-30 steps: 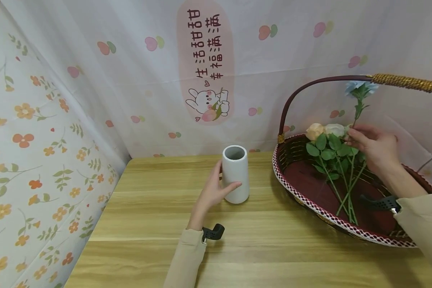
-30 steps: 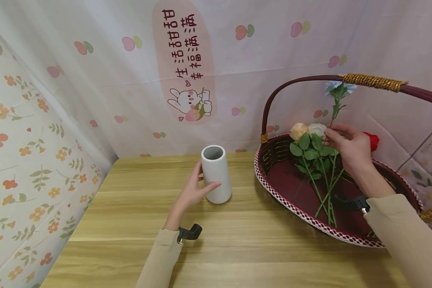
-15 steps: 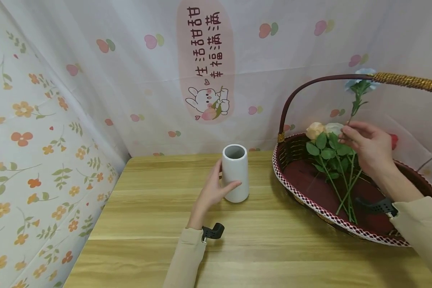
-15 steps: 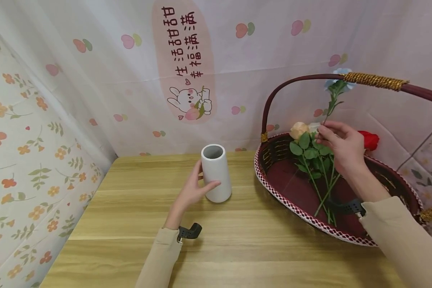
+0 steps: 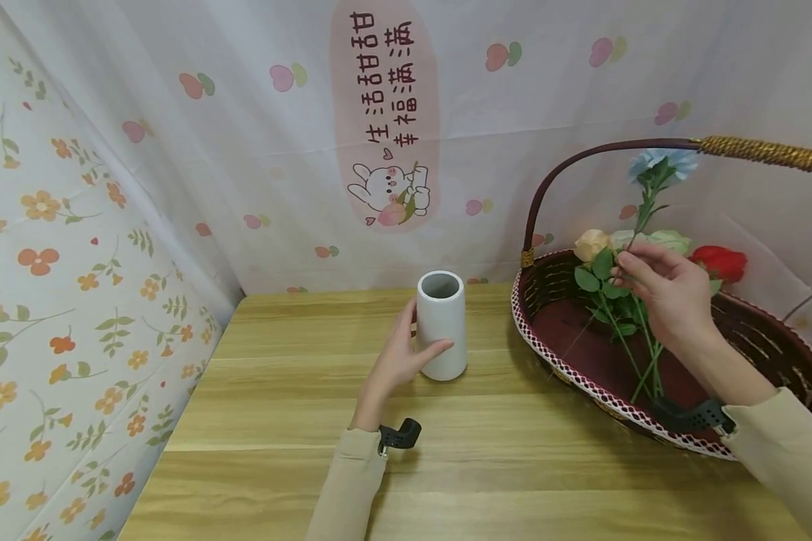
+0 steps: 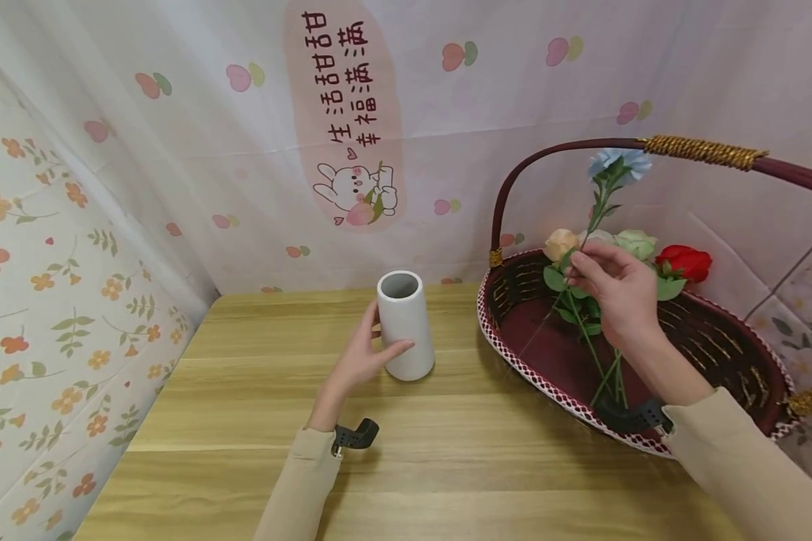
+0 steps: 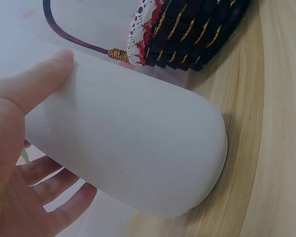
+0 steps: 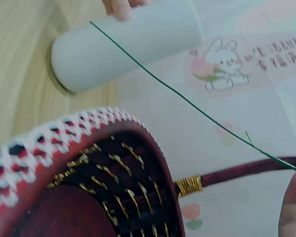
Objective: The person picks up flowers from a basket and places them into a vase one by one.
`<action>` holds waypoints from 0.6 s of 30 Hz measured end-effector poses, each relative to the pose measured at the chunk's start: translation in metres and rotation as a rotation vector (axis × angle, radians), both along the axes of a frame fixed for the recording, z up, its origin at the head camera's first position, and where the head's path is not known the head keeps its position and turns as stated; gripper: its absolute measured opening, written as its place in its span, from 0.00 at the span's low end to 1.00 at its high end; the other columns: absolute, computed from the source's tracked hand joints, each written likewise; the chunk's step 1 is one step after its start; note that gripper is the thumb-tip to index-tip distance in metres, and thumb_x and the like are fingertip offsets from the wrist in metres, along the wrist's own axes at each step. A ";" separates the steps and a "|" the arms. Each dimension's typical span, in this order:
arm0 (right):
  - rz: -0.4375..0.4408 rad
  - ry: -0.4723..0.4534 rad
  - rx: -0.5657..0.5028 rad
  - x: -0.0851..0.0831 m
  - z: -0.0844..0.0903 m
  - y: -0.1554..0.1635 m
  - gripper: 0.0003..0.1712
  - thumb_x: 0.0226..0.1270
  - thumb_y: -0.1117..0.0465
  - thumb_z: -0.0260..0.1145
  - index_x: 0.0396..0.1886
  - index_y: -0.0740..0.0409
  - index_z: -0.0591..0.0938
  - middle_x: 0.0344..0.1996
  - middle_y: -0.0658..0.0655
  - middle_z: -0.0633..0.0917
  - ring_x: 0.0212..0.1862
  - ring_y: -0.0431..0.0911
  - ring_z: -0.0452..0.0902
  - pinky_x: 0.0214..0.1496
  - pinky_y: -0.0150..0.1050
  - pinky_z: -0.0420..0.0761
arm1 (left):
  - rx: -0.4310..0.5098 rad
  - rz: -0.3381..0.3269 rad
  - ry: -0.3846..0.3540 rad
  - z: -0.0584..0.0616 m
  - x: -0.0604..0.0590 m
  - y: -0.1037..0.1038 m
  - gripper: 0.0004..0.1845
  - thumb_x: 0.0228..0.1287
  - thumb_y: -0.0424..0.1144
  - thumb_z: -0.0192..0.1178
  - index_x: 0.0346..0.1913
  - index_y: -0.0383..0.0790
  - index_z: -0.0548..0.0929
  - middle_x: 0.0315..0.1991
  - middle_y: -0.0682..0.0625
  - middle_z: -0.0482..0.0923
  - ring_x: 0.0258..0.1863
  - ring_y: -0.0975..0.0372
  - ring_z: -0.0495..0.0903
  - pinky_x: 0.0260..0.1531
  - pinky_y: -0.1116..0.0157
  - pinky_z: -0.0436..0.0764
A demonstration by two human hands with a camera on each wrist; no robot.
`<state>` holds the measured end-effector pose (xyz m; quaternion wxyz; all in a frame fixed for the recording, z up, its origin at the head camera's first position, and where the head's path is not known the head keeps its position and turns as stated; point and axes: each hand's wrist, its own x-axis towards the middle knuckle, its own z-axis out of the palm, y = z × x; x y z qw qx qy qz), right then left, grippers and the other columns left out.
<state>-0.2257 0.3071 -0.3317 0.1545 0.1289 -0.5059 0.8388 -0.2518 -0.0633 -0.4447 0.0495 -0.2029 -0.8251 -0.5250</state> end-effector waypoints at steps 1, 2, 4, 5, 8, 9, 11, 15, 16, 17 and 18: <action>0.004 -0.002 0.000 0.001 0.000 -0.002 0.10 0.69 0.78 0.61 0.47 0.71 0.83 0.36 0.58 0.87 0.34 0.47 0.86 0.36 0.35 0.86 | 0.000 0.000 0.000 0.000 0.000 0.000 0.49 0.60 0.53 0.73 0.78 0.50 0.56 0.70 0.51 0.65 0.65 0.59 0.68 0.62 0.55 0.74; 0.007 -0.006 0.001 0.003 0.000 -0.003 0.10 0.69 0.78 0.61 0.46 0.71 0.83 0.36 0.58 0.87 0.34 0.47 0.87 0.36 0.35 0.86 | 0.000 0.000 0.000 0.000 0.000 0.001 0.49 0.60 0.53 0.73 0.78 0.50 0.56 0.70 0.51 0.65 0.65 0.59 0.68 0.62 0.55 0.74; 0.007 -0.010 0.008 0.005 -0.001 -0.007 0.09 0.69 0.78 0.62 0.46 0.70 0.83 0.35 0.58 0.88 0.34 0.47 0.86 0.36 0.35 0.86 | 0.002 0.001 -0.001 -0.001 0.000 0.001 0.49 0.60 0.53 0.73 0.78 0.50 0.56 0.70 0.51 0.65 0.66 0.58 0.68 0.62 0.54 0.74; 0.008 -0.010 0.011 0.006 -0.002 -0.009 0.09 0.69 0.78 0.62 0.46 0.70 0.83 0.35 0.58 0.88 0.34 0.47 0.86 0.36 0.35 0.86 | 0.003 0.001 0.000 0.000 0.000 0.001 0.49 0.60 0.53 0.73 0.78 0.50 0.56 0.70 0.51 0.65 0.66 0.58 0.68 0.62 0.54 0.74; 0.013 -0.007 0.016 0.008 -0.003 -0.015 0.09 0.69 0.78 0.62 0.46 0.71 0.83 0.34 0.58 0.88 0.33 0.47 0.86 0.36 0.35 0.86 | 0.006 -0.002 0.000 0.000 0.000 0.001 0.49 0.61 0.53 0.73 0.78 0.50 0.55 0.71 0.50 0.64 0.66 0.58 0.68 0.62 0.53 0.74; 0.016 -0.006 0.018 0.009 -0.004 -0.017 0.09 0.69 0.78 0.61 0.46 0.71 0.83 0.34 0.58 0.88 0.33 0.47 0.86 0.36 0.35 0.86 | 0.007 -0.002 0.000 0.000 0.001 0.001 0.49 0.61 0.53 0.73 0.78 0.50 0.55 0.71 0.50 0.64 0.66 0.57 0.68 0.62 0.53 0.74; 0.022 -0.006 0.027 0.011 -0.005 -0.020 0.09 0.69 0.78 0.61 0.46 0.71 0.83 0.35 0.58 0.88 0.34 0.47 0.86 0.36 0.35 0.86 | 0.009 -0.003 0.000 0.000 0.001 0.001 0.49 0.61 0.53 0.73 0.78 0.50 0.55 0.71 0.50 0.64 0.66 0.57 0.68 0.62 0.53 0.74; 0.015 -0.008 0.056 0.015 -0.008 -0.027 0.10 0.70 0.77 0.62 0.47 0.69 0.84 0.35 0.57 0.87 0.34 0.46 0.85 0.37 0.35 0.86 | 0.010 0.000 -0.003 0.000 0.001 0.001 0.49 0.60 0.53 0.73 0.78 0.51 0.56 0.70 0.50 0.64 0.66 0.58 0.67 0.62 0.53 0.74; 0.011 -0.008 0.063 0.016 -0.009 -0.029 0.10 0.70 0.77 0.62 0.47 0.69 0.84 0.35 0.57 0.87 0.34 0.46 0.85 0.37 0.35 0.86 | 0.008 0.001 -0.003 0.000 0.001 0.000 0.49 0.61 0.53 0.73 0.78 0.51 0.56 0.70 0.50 0.64 0.66 0.58 0.67 0.62 0.53 0.74; 0.007 -0.008 0.072 0.017 -0.010 -0.031 0.10 0.70 0.76 0.62 0.48 0.69 0.83 0.35 0.56 0.87 0.35 0.46 0.85 0.37 0.35 0.86 | 0.005 0.003 -0.002 0.001 0.001 0.000 0.49 0.60 0.53 0.73 0.78 0.50 0.56 0.70 0.50 0.64 0.66 0.58 0.67 0.62 0.53 0.74; 0.004 -0.008 0.078 0.018 -0.011 -0.033 0.10 0.70 0.76 0.62 0.48 0.70 0.83 0.35 0.56 0.87 0.35 0.46 0.85 0.37 0.34 0.86 | 0.003 0.003 -0.001 0.001 0.001 0.000 0.49 0.60 0.53 0.73 0.78 0.50 0.56 0.70 0.50 0.64 0.66 0.58 0.67 0.62 0.53 0.74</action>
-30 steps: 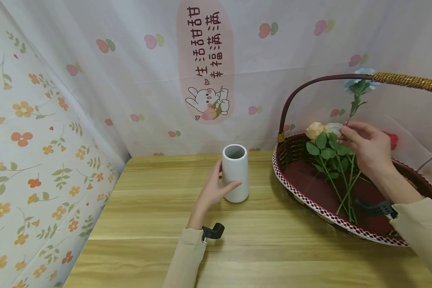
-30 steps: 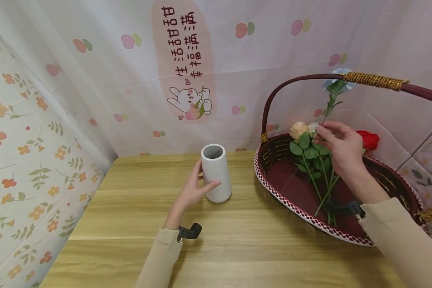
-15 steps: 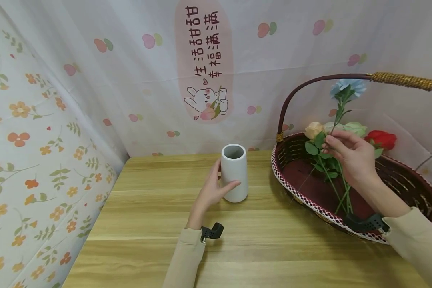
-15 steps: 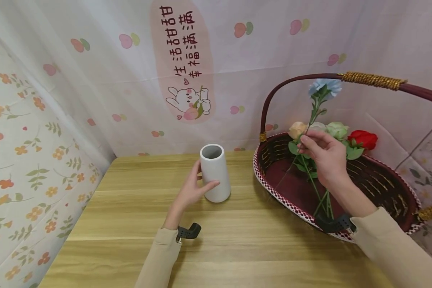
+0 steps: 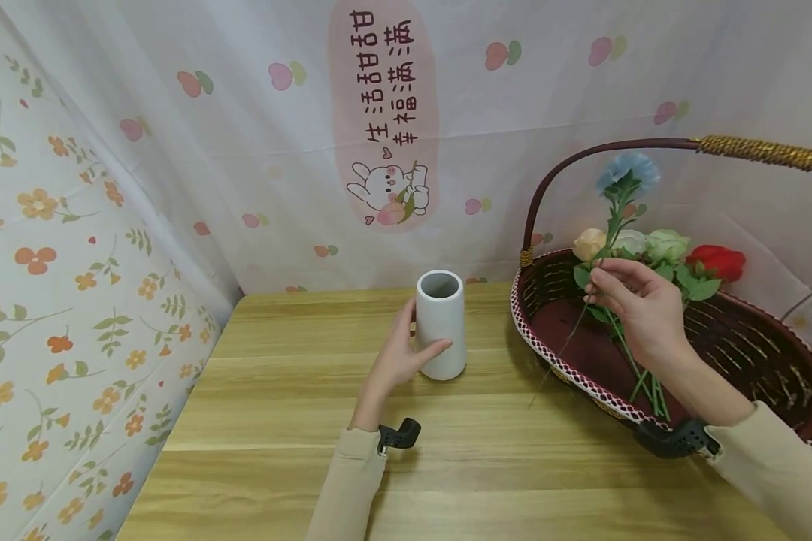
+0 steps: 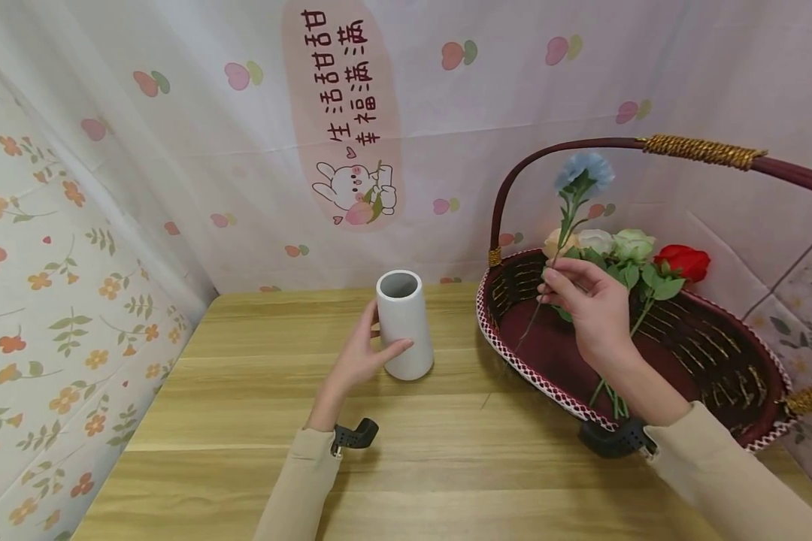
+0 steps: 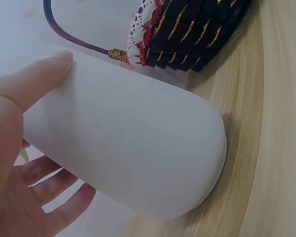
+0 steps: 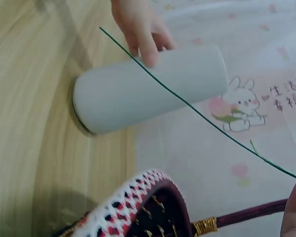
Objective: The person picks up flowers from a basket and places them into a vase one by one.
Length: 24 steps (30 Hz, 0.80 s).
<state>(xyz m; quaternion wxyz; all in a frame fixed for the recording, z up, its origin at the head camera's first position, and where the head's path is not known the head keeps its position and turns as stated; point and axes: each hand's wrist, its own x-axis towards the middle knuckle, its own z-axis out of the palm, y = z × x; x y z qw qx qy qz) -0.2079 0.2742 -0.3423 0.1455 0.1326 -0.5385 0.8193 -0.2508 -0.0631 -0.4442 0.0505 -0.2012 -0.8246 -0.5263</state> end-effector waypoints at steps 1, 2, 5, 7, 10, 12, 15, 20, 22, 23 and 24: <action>-0.003 0.001 0.005 0.001 -0.001 -0.002 0.10 0.70 0.76 0.63 0.48 0.70 0.83 0.35 0.56 0.87 0.35 0.45 0.85 0.37 0.34 0.86 | -0.002 0.000 0.002 0.000 0.000 0.000 0.49 0.61 0.53 0.73 0.78 0.50 0.56 0.70 0.50 0.64 0.66 0.58 0.67 0.62 0.53 0.74; -0.008 0.003 0.011 0.002 -0.001 -0.003 0.10 0.70 0.76 0.63 0.48 0.70 0.83 0.35 0.56 0.87 0.35 0.45 0.85 0.37 0.34 0.86 | -0.004 0.000 0.002 0.000 0.000 0.000 0.49 0.61 0.53 0.73 0.78 0.49 0.56 0.70 0.50 0.64 0.66 0.58 0.67 0.62 0.54 0.74; -0.005 0.004 0.021 0.004 -0.003 -0.008 0.09 0.70 0.76 0.63 0.48 0.70 0.83 0.35 0.56 0.88 0.35 0.45 0.85 0.37 0.34 0.85 | -0.007 0.000 0.002 0.000 0.000 0.000 0.49 0.61 0.52 0.73 0.79 0.48 0.55 0.71 0.49 0.64 0.66 0.57 0.67 0.62 0.53 0.74; 0.000 0.010 0.030 0.004 -0.003 -0.012 0.09 0.70 0.76 0.63 0.47 0.70 0.83 0.35 0.56 0.88 0.35 0.45 0.85 0.37 0.34 0.85 | -0.007 -0.001 -0.003 0.001 0.000 0.000 0.49 0.61 0.52 0.72 0.79 0.49 0.55 0.71 0.50 0.63 0.66 0.57 0.67 0.62 0.53 0.73; 0.012 0.021 0.057 0.006 -0.004 -0.016 0.10 0.70 0.76 0.62 0.48 0.70 0.83 0.36 0.56 0.88 0.35 0.45 0.85 0.38 0.35 0.86 | -0.006 -0.002 -0.007 0.001 0.001 0.000 0.50 0.61 0.52 0.72 0.79 0.49 0.54 0.71 0.50 0.63 0.66 0.58 0.67 0.62 0.53 0.73; 0.016 0.032 0.089 0.006 -0.005 -0.019 0.10 0.70 0.76 0.62 0.49 0.70 0.83 0.37 0.56 0.88 0.35 0.45 0.85 0.39 0.35 0.86 | -0.002 -0.003 -0.008 0.001 0.001 0.000 0.50 0.61 0.52 0.72 0.79 0.49 0.54 0.71 0.50 0.63 0.66 0.58 0.67 0.62 0.53 0.74; 0.022 0.040 0.135 0.006 -0.004 -0.024 0.11 0.71 0.76 0.62 0.50 0.70 0.83 0.39 0.56 0.87 0.35 0.46 0.85 0.40 0.35 0.86 | 0.000 -0.003 -0.006 0.001 0.000 0.001 0.50 0.61 0.52 0.73 0.79 0.49 0.54 0.71 0.50 0.63 0.66 0.57 0.67 0.62 0.53 0.74; 0.026 0.050 0.196 0.004 0.000 -0.029 0.11 0.70 0.75 0.63 0.50 0.71 0.82 0.39 0.56 0.87 0.35 0.45 0.85 0.40 0.34 0.86 | -0.007 -0.004 -0.011 0.002 0.001 0.000 0.50 0.60 0.51 0.73 0.79 0.50 0.55 0.71 0.50 0.64 0.66 0.58 0.67 0.61 0.53 0.74; 0.025 0.057 0.218 0.001 0.003 -0.030 0.11 0.70 0.75 0.64 0.50 0.73 0.81 0.38 0.56 0.87 0.35 0.45 0.85 0.40 0.34 0.86 | -0.009 -0.006 -0.015 0.002 0.002 0.000 0.50 0.60 0.51 0.74 0.79 0.51 0.55 0.71 0.51 0.64 0.66 0.58 0.67 0.61 0.53 0.74; 0.025 0.058 0.223 0.000 0.005 -0.031 0.11 0.70 0.74 0.64 0.50 0.73 0.81 0.37 0.56 0.87 0.35 0.45 0.85 0.39 0.33 0.85 | -0.009 -0.007 -0.014 0.002 0.002 0.000 0.50 0.60 0.52 0.73 0.79 0.51 0.55 0.70 0.51 0.64 0.66 0.58 0.67 0.61 0.53 0.74; 0.026 0.063 0.228 -0.001 0.006 -0.032 0.11 0.70 0.74 0.64 0.50 0.73 0.81 0.37 0.56 0.87 0.35 0.45 0.84 0.39 0.33 0.85 | -0.009 -0.008 -0.014 0.002 0.002 0.000 0.50 0.60 0.52 0.74 0.79 0.51 0.55 0.70 0.51 0.64 0.66 0.59 0.67 0.61 0.53 0.74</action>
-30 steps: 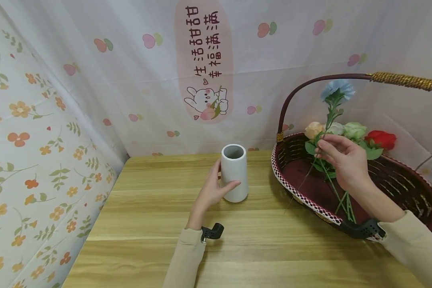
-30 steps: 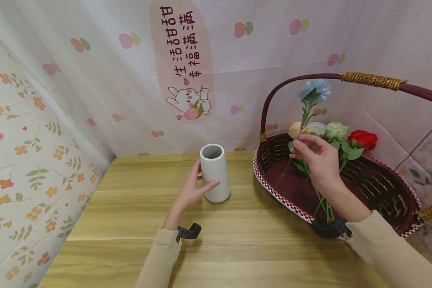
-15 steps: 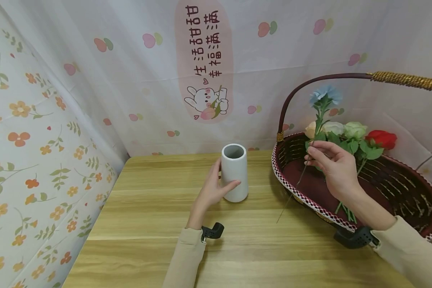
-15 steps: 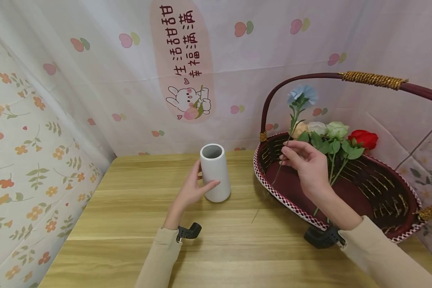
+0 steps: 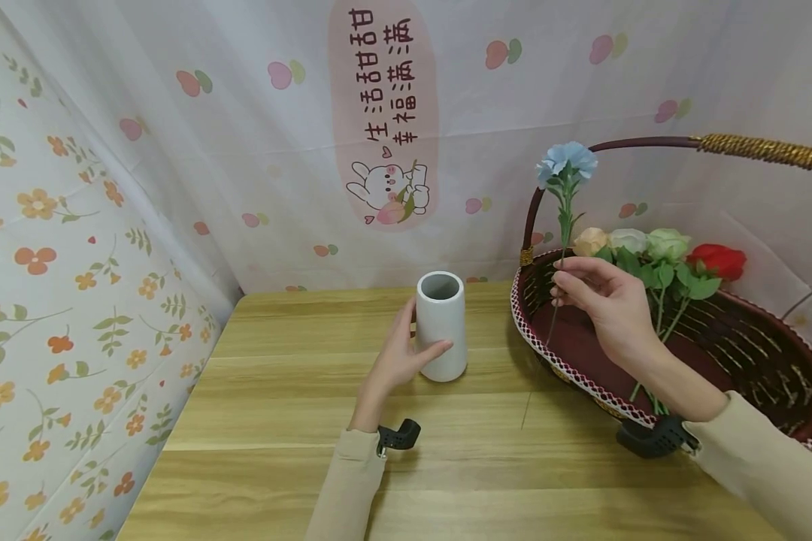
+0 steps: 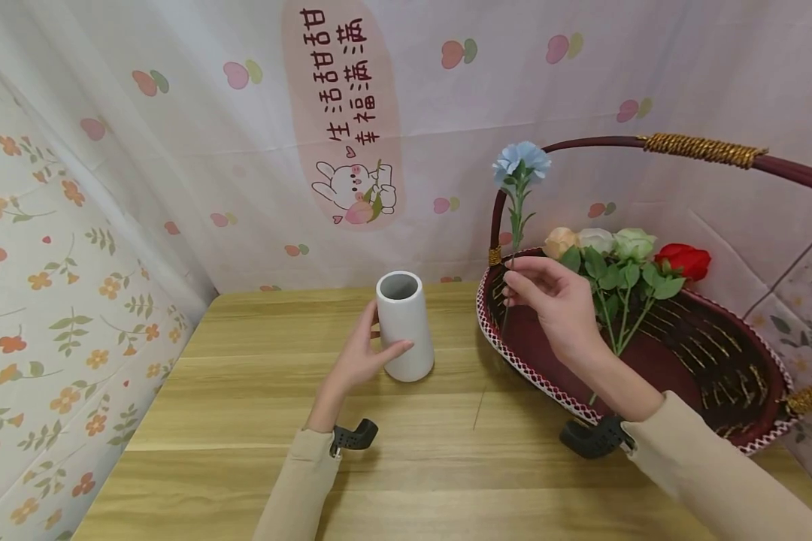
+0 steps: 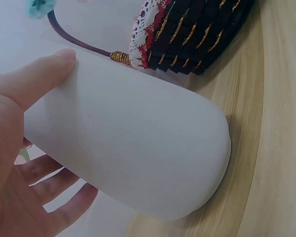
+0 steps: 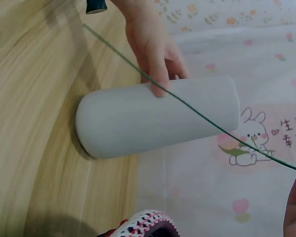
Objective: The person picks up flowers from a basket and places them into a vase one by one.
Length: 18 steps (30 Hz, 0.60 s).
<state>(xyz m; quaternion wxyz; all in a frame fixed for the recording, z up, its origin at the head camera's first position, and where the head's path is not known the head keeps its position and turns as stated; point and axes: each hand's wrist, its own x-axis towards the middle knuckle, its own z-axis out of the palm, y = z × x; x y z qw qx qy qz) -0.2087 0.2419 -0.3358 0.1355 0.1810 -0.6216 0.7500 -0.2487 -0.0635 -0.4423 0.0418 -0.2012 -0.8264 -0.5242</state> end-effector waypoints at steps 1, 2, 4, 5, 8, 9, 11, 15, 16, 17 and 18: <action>0.002 0.004 0.004 -0.001 0.002 -0.001 0.11 0.70 0.74 0.64 0.50 0.74 0.81 0.37 0.56 0.87 0.35 0.44 0.84 0.39 0.33 0.85 | 0.002 -0.003 0.003 0.000 0.000 0.000 0.50 0.60 0.52 0.74 0.79 0.51 0.55 0.70 0.51 0.64 0.66 0.59 0.67 0.61 0.53 0.74; 0.003 0.005 0.001 -0.002 0.004 -0.003 0.11 0.70 0.74 0.64 0.50 0.74 0.81 0.37 0.56 0.87 0.35 0.44 0.84 0.39 0.33 0.85 | 0.004 -0.007 0.006 0.000 0.000 -0.001 0.50 0.60 0.52 0.73 0.79 0.51 0.55 0.70 0.51 0.64 0.65 0.59 0.67 0.61 0.53 0.75; 0.000 0.008 -0.005 -0.004 0.008 -0.006 0.11 0.70 0.74 0.64 0.50 0.74 0.81 0.37 0.56 0.87 0.35 0.44 0.84 0.39 0.33 0.85 | 0.009 -0.014 0.013 0.000 0.001 -0.001 0.50 0.60 0.51 0.74 0.79 0.51 0.55 0.69 0.51 0.65 0.65 0.58 0.68 0.60 0.53 0.75; 0.002 0.009 -0.011 -0.005 0.009 -0.008 0.11 0.70 0.74 0.64 0.50 0.73 0.82 0.37 0.56 0.87 0.35 0.44 0.84 0.39 0.33 0.85 | 0.009 -0.016 0.014 -0.001 0.001 -0.001 0.50 0.60 0.51 0.74 0.79 0.51 0.55 0.69 0.51 0.65 0.65 0.58 0.68 0.60 0.53 0.75; 0.000 0.021 -0.021 -0.008 0.015 -0.012 0.11 0.70 0.75 0.64 0.50 0.74 0.82 0.36 0.56 0.87 0.34 0.44 0.84 0.39 0.33 0.85 | 0.008 -0.017 0.012 -0.001 0.001 -0.001 0.50 0.60 0.51 0.74 0.79 0.51 0.55 0.69 0.50 0.65 0.64 0.59 0.68 0.60 0.54 0.75; 0.001 0.027 -0.021 -0.010 0.017 -0.014 0.11 0.70 0.75 0.64 0.50 0.74 0.82 0.36 0.56 0.88 0.34 0.44 0.84 0.39 0.33 0.85 | 0.010 -0.016 0.011 -0.002 0.001 -0.001 0.50 0.59 0.51 0.74 0.79 0.51 0.55 0.69 0.51 0.65 0.64 0.59 0.68 0.60 0.54 0.75; 0.010 0.042 -0.027 -0.014 0.021 -0.017 0.11 0.70 0.75 0.64 0.49 0.73 0.83 0.38 0.56 0.88 0.34 0.44 0.84 0.39 0.33 0.85 | 0.014 -0.015 0.013 -0.002 0.001 -0.001 0.51 0.59 0.51 0.74 0.79 0.51 0.55 0.69 0.50 0.65 0.64 0.59 0.68 0.60 0.54 0.74; 0.054 0.081 -0.042 -0.023 0.027 -0.025 0.11 0.69 0.77 0.63 0.50 0.74 0.84 0.40 0.57 0.89 0.34 0.44 0.84 0.39 0.32 0.84 | 0.018 -0.016 0.019 -0.003 0.001 -0.001 0.51 0.60 0.50 0.74 0.79 0.50 0.54 0.70 0.50 0.65 0.65 0.58 0.67 0.60 0.52 0.74; 0.065 0.088 -0.043 -0.025 0.029 -0.026 0.11 0.69 0.77 0.62 0.50 0.74 0.84 0.39 0.56 0.89 0.34 0.44 0.84 0.38 0.32 0.84 | 0.017 -0.017 0.019 -0.003 0.001 -0.002 0.51 0.60 0.50 0.74 0.79 0.50 0.54 0.69 0.50 0.65 0.65 0.58 0.67 0.60 0.52 0.74; 0.072 0.094 -0.041 -0.027 0.030 -0.028 0.11 0.69 0.77 0.62 0.50 0.74 0.84 0.39 0.56 0.89 0.34 0.44 0.84 0.39 0.32 0.84 | 0.017 -0.018 0.017 -0.003 0.001 -0.002 0.51 0.60 0.50 0.74 0.79 0.50 0.54 0.70 0.50 0.65 0.65 0.58 0.67 0.60 0.52 0.74; 0.080 0.100 -0.042 -0.030 0.032 -0.030 0.12 0.69 0.77 0.62 0.50 0.74 0.84 0.38 0.56 0.89 0.34 0.44 0.84 0.39 0.32 0.84 | 0.015 -0.018 0.015 -0.003 0.001 -0.002 0.51 0.60 0.50 0.74 0.79 0.50 0.55 0.69 0.50 0.65 0.65 0.58 0.67 0.61 0.51 0.74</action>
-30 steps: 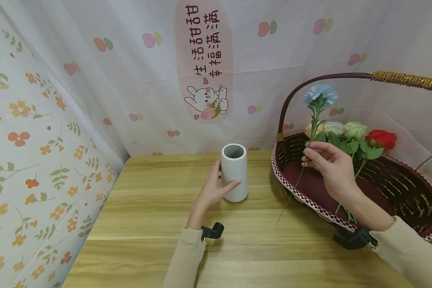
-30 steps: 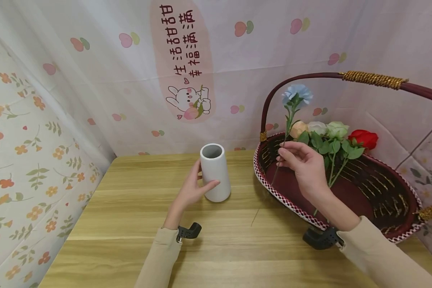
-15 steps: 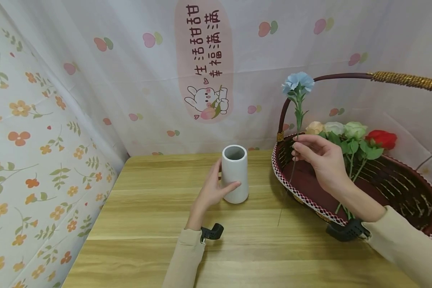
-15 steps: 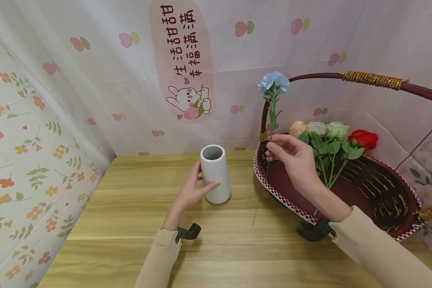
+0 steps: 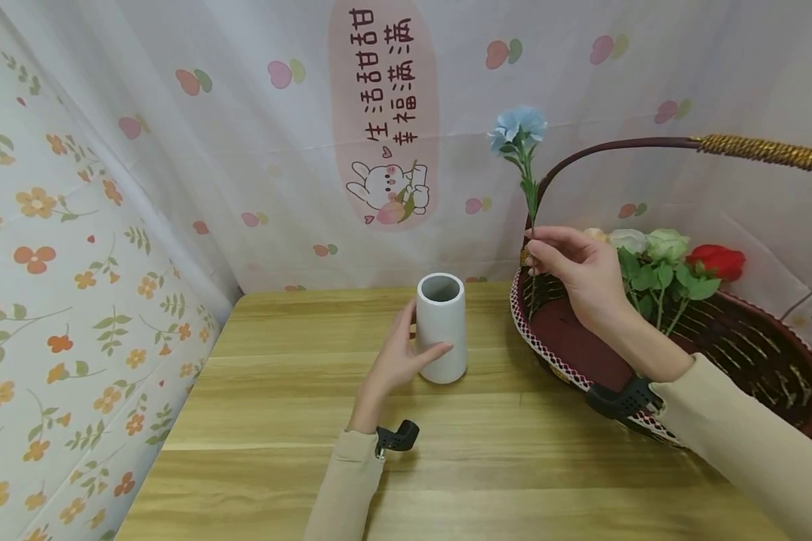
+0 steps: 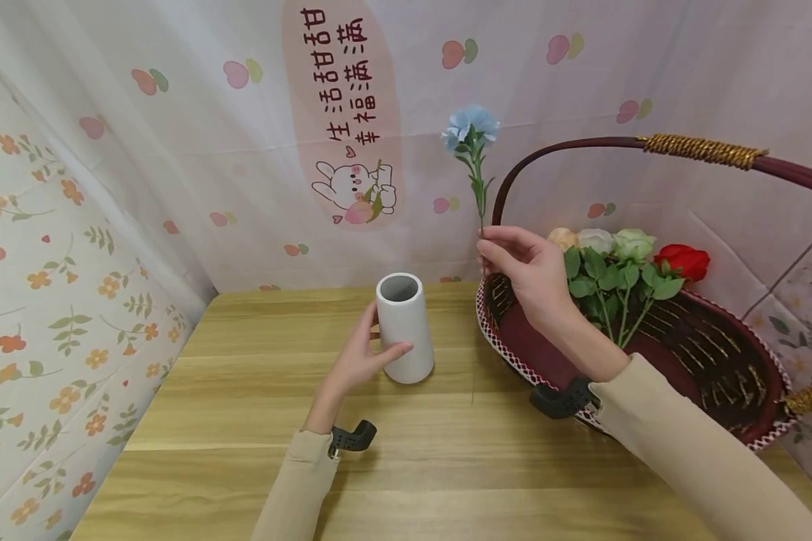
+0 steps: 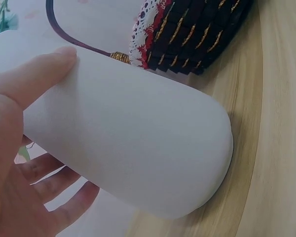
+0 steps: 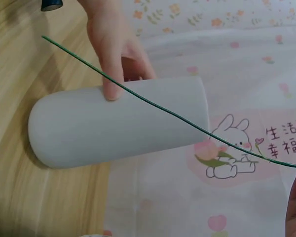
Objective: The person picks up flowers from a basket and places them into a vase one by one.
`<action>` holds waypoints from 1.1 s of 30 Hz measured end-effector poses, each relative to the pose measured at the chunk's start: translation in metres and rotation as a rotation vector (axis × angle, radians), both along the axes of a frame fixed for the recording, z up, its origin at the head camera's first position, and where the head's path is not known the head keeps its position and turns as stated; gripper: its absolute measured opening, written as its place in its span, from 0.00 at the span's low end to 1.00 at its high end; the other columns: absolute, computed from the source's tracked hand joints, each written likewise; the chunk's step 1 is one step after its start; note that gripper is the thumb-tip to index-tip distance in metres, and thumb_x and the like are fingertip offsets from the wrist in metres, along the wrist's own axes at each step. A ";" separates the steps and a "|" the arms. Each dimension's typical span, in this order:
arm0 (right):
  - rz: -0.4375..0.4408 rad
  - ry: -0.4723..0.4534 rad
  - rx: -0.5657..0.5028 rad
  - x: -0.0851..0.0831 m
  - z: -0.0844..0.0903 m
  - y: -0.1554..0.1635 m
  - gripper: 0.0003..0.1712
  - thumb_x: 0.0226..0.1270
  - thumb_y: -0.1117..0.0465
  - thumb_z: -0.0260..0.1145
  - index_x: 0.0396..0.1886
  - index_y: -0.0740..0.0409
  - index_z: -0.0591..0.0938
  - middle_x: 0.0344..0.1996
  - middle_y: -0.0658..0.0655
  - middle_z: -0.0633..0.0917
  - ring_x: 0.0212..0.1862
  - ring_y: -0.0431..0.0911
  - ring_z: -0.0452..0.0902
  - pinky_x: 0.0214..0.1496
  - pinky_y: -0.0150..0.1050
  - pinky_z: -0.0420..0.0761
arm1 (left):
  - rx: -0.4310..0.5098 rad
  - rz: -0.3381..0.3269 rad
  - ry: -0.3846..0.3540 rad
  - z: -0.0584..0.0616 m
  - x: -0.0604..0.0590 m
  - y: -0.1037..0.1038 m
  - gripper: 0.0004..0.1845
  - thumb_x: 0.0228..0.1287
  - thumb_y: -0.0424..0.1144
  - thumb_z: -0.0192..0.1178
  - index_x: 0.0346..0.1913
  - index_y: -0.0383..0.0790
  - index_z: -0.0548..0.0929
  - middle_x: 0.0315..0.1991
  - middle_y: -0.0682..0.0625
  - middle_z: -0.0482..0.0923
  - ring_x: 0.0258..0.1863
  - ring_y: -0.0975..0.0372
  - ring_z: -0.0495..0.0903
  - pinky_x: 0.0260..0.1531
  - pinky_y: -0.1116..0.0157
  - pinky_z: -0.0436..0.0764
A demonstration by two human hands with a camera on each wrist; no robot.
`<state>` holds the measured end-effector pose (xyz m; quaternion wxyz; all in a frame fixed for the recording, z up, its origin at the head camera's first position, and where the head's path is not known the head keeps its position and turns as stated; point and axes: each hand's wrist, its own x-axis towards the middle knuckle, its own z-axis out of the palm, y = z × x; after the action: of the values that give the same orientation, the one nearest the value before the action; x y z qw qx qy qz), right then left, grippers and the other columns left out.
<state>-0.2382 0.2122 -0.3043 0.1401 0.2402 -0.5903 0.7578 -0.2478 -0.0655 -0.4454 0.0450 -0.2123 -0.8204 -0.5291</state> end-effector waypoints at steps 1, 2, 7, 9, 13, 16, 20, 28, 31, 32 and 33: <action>0.003 0.001 -0.002 -0.002 0.002 -0.002 0.11 0.69 0.77 0.63 0.49 0.73 0.84 0.37 0.56 0.89 0.33 0.44 0.84 0.39 0.32 0.84 | 0.000 -0.002 -0.003 0.000 0.000 0.000 0.50 0.60 0.51 0.74 0.79 0.51 0.55 0.69 0.50 0.65 0.65 0.58 0.67 0.61 0.51 0.74; 0.006 0.003 -0.003 -0.004 0.003 -0.003 0.11 0.69 0.76 0.63 0.50 0.73 0.84 0.37 0.56 0.89 0.33 0.44 0.84 0.39 0.32 0.84 | 0.002 -0.006 -0.005 0.000 0.000 -0.001 0.50 0.59 0.51 0.74 0.79 0.52 0.55 0.69 0.51 0.65 0.64 0.58 0.68 0.61 0.51 0.74; -0.014 0.002 -0.021 -0.014 0.013 -0.010 0.11 0.69 0.74 0.66 0.49 0.71 0.85 0.35 0.56 0.89 0.33 0.44 0.84 0.38 0.32 0.84 | 0.020 -0.037 -0.007 0.001 0.001 -0.001 0.49 0.59 0.50 0.75 0.78 0.55 0.57 0.67 0.53 0.66 0.63 0.60 0.68 0.61 0.53 0.74; -0.026 -0.002 -0.023 -0.019 0.018 -0.012 0.11 0.68 0.73 0.67 0.49 0.71 0.86 0.35 0.56 0.88 0.33 0.43 0.84 0.38 0.32 0.84 | 0.025 -0.047 -0.005 0.001 0.001 -0.002 0.49 0.58 0.50 0.75 0.78 0.56 0.57 0.66 0.54 0.67 0.63 0.60 0.68 0.61 0.53 0.74; -0.038 -0.012 -0.015 -0.027 0.026 -0.018 0.11 0.67 0.71 0.68 0.48 0.69 0.86 0.37 0.56 0.88 0.34 0.43 0.84 0.40 0.31 0.84 | 0.024 -0.051 -0.009 0.002 0.001 -0.003 0.49 0.58 0.50 0.75 0.77 0.57 0.57 0.65 0.54 0.67 0.62 0.61 0.68 0.60 0.54 0.74; -0.027 -0.013 -0.014 -0.033 0.032 -0.025 0.11 0.67 0.71 0.69 0.47 0.68 0.87 0.39 0.57 0.88 0.33 0.43 0.84 0.41 0.32 0.85 | 0.023 -0.054 -0.012 0.002 0.001 -0.004 0.49 0.58 0.50 0.75 0.77 0.56 0.58 0.65 0.54 0.67 0.62 0.60 0.69 0.60 0.53 0.74; 0.003 -0.008 -0.024 -0.041 0.041 -0.035 0.10 0.66 0.72 0.69 0.47 0.68 0.87 0.39 0.57 0.88 0.33 0.44 0.84 0.41 0.33 0.85 | 0.023 -0.060 -0.016 0.001 0.001 -0.005 0.48 0.57 0.50 0.76 0.77 0.55 0.59 0.65 0.54 0.68 0.62 0.60 0.69 0.60 0.54 0.75; 0.075 0.013 -0.050 -0.056 0.059 -0.058 0.10 0.66 0.74 0.68 0.46 0.69 0.87 0.34 0.59 0.88 0.30 0.45 0.83 0.41 0.36 0.85 | 0.032 -0.086 -0.021 0.003 0.003 -0.006 0.47 0.57 0.49 0.76 0.76 0.55 0.60 0.65 0.55 0.68 0.63 0.60 0.69 0.60 0.54 0.75; 0.090 0.005 -0.039 -0.059 0.064 -0.064 0.10 0.66 0.74 0.68 0.45 0.69 0.88 0.34 0.59 0.88 0.30 0.45 0.82 0.39 0.35 0.85 | 0.027 -0.093 -0.014 0.002 0.002 -0.007 0.47 0.57 0.49 0.76 0.75 0.55 0.60 0.65 0.55 0.69 0.63 0.60 0.69 0.60 0.55 0.75; 0.091 0.000 -0.031 -0.060 0.066 -0.066 0.09 0.66 0.74 0.68 0.45 0.68 0.88 0.34 0.59 0.88 0.30 0.46 0.82 0.38 0.35 0.85 | 0.027 -0.094 -0.014 0.002 0.002 -0.007 0.47 0.57 0.49 0.76 0.75 0.55 0.60 0.65 0.55 0.68 0.63 0.60 0.69 0.60 0.54 0.75; 0.086 -0.002 -0.019 -0.062 0.068 -0.068 0.09 0.66 0.73 0.68 0.45 0.68 0.88 0.34 0.59 0.87 0.31 0.46 0.81 0.37 0.34 0.84 | 0.026 -0.093 -0.015 0.001 0.002 -0.007 0.47 0.57 0.49 0.76 0.75 0.54 0.60 0.65 0.55 0.69 0.63 0.60 0.69 0.59 0.54 0.75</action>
<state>-0.2999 0.1442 -0.2366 0.1089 0.2635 -0.5725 0.7688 -0.2457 -0.0729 -0.4439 0.0170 -0.2459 -0.8029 -0.5427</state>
